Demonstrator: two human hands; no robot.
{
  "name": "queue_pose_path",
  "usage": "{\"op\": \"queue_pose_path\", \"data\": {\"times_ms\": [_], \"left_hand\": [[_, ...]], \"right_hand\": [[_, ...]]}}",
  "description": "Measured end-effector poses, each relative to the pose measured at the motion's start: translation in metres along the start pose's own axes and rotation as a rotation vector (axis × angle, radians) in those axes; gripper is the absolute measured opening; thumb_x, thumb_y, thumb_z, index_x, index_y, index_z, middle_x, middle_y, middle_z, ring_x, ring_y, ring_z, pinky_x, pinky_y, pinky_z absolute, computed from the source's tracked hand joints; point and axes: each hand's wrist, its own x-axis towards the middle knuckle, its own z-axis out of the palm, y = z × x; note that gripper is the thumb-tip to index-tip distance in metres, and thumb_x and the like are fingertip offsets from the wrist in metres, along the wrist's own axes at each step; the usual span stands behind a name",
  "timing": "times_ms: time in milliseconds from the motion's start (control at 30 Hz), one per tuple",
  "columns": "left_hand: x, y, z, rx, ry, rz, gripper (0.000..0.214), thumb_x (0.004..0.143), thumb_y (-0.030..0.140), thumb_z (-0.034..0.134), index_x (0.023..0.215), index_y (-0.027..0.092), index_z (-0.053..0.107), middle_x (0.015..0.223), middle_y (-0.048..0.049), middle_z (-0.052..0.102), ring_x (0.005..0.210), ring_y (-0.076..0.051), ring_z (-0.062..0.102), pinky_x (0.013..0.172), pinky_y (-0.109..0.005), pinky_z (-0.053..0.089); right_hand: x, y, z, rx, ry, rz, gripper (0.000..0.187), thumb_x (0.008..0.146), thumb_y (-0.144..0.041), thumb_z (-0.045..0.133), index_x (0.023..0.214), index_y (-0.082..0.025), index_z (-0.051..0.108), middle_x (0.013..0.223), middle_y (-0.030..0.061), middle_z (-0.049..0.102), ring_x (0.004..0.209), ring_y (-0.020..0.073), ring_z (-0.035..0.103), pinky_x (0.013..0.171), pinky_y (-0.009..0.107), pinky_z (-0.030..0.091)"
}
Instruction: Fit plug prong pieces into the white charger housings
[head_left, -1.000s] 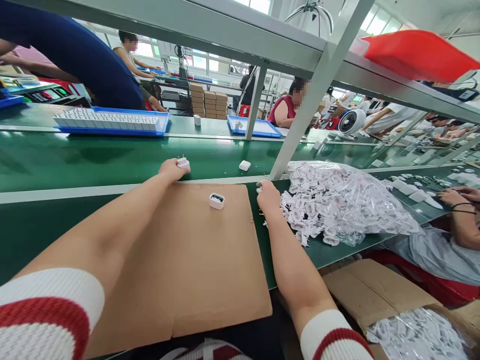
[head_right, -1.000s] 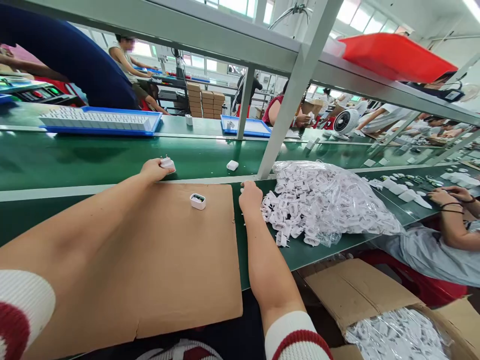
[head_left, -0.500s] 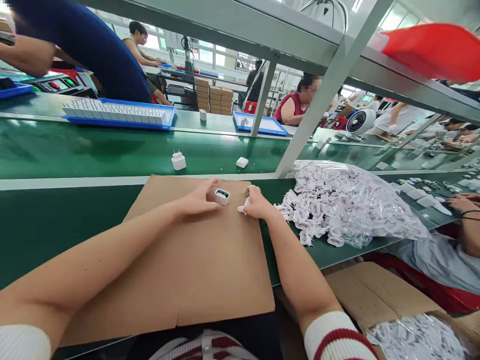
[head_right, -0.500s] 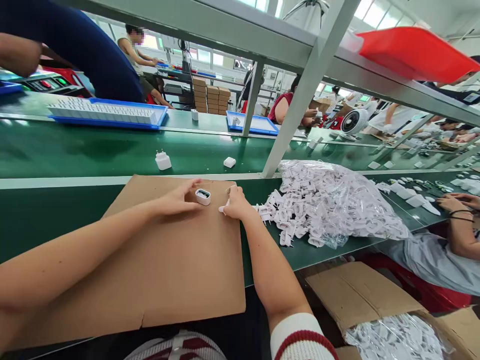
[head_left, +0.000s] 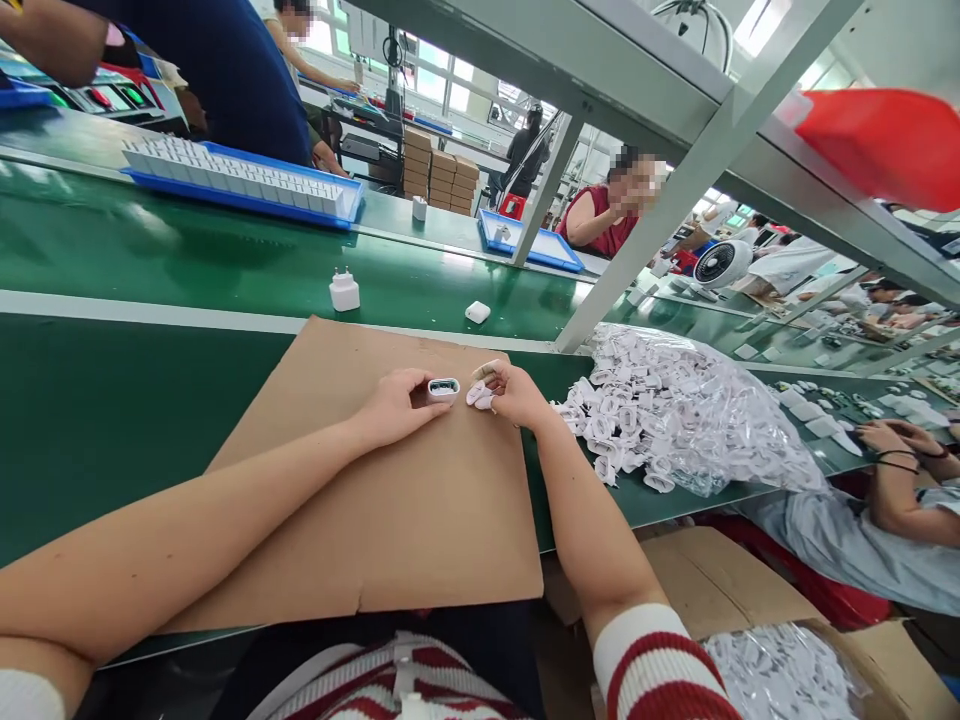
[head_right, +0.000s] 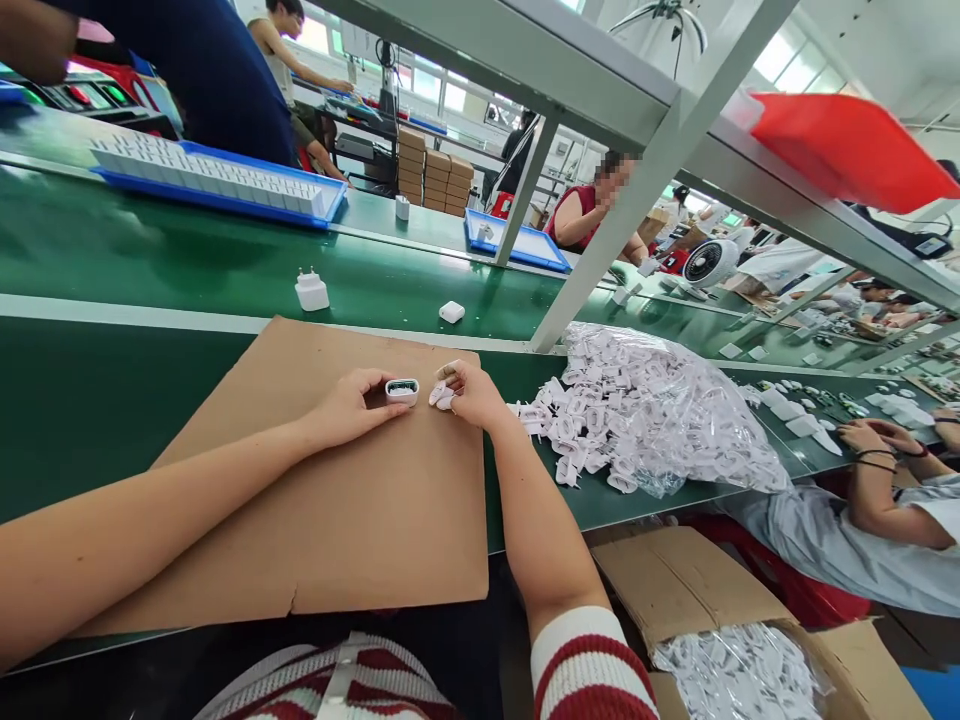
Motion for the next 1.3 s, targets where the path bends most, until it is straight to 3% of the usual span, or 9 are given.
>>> {"op": "queue_pose_path", "data": {"times_ms": [67,167,300,500,633,800,1000,1300], "left_hand": [[0.000,-0.002,0.000,-0.016,-0.012,0.012,0.042,0.082,0.055,0.068,0.109,0.023,0.071,0.114,-0.0067,0.071,0.110,-0.028,0.061,0.093,-0.040,0.050],[0.000,-0.005,-0.001,-0.022,-0.010,0.037,0.042,0.082,0.056,0.068,0.108,0.024,0.072,0.112,-0.0060,0.071,0.108,-0.028,0.061,0.094,-0.041,0.050],[0.000,-0.005,0.000,-0.054,0.005,0.035,0.043,0.080,0.053,0.071,0.113,0.025,0.071,0.116,-0.0047,0.071,0.112,-0.027,0.060,0.096,-0.040,0.049],[0.001,-0.006,-0.001,-0.075,-0.016,0.026,0.038,0.081,0.051,0.070,0.108,0.024,0.073,0.108,-0.0040,0.071,0.104,-0.026,0.061,0.090,-0.039,0.050],[0.002,-0.009,0.000,-0.087,-0.010,0.038,0.041,0.078,0.052,0.073,0.108,0.024,0.074,0.104,-0.0036,0.071,0.099,-0.026,0.061,0.085,-0.038,0.050],[0.004,-0.013,0.004,-0.080,0.007,0.097,0.037,0.079,0.052,0.072,0.102,0.023,0.074,0.093,-0.0029,0.070,0.088,-0.023,0.061,0.078,-0.034,0.048],[0.002,-0.013,0.003,-0.071,0.014,0.108,0.039,0.080,0.052,0.073,0.106,0.023,0.075,0.096,-0.0029,0.071,0.089,-0.022,0.062,0.078,-0.033,0.047],[0.003,-0.012,0.004,-0.100,0.025,0.099,0.038,0.077,0.053,0.074,0.101,0.023,0.076,0.096,-0.0029,0.072,0.092,-0.023,0.063,0.083,-0.034,0.048]], "right_hand": [[-0.003,-0.007,0.001,-0.014,0.037,-0.021,0.038,0.070,-0.014,0.067,0.107,-0.020,0.065,0.097,0.0041,0.074,0.088,0.0185,0.070,0.080,0.032,0.054],[-0.013,-0.020,0.004,-0.254,0.066,-0.110,0.042,0.079,-0.010,0.055,0.116,-0.024,0.067,0.108,0.0041,0.071,0.095,0.0166,0.067,0.087,0.031,0.051],[-0.018,-0.022,0.009,-0.555,0.078,-0.035,0.062,0.071,-0.003,0.057,0.128,-0.024,0.061,0.097,0.0022,0.071,0.084,0.0171,0.063,0.078,0.029,0.048],[-0.009,-0.013,0.011,-0.475,0.216,-0.106,0.010,0.077,-0.017,0.064,0.084,-0.018,0.072,0.087,0.0040,0.064,0.074,0.0165,0.057,0.069,0.030,0.047],[-0.019,-0.031,0.021,-0.595,0.232,-0.235,0.020,0.083,-0.013,0.054,0.082,-0.018,0.074,0.088,0.0068,0.057,0.086,0.0207,0.055,0.077,0.034,0.047],[-0.022,-0.045,0.038,-0.662,0.189,-0.518,0.031,0.091,-0.013,0.051,0.109,-0.022,0.074,0.109,0.0108,0.064,0.107,0.0235,0.061,0.090,0.037,0.051],[-0.019,-0.040,0.038,-0.653,0.286,-0.541,0.037,0.093,-0.012,0.047,0.122,-0.020,0.069,0.099,0.0101,0.066,0.097,0.0230,0.063,0.084,0.035,0.052],[-0.019,-0.049,0.049,-0.749,0.134,-0.480,0.038,0.084,-0.006,0.051,0.116,-0.018,0.068,0.102,0.0097,0.065,0.098,0.0242,0.057,0.085,0.035,0.049]]}}
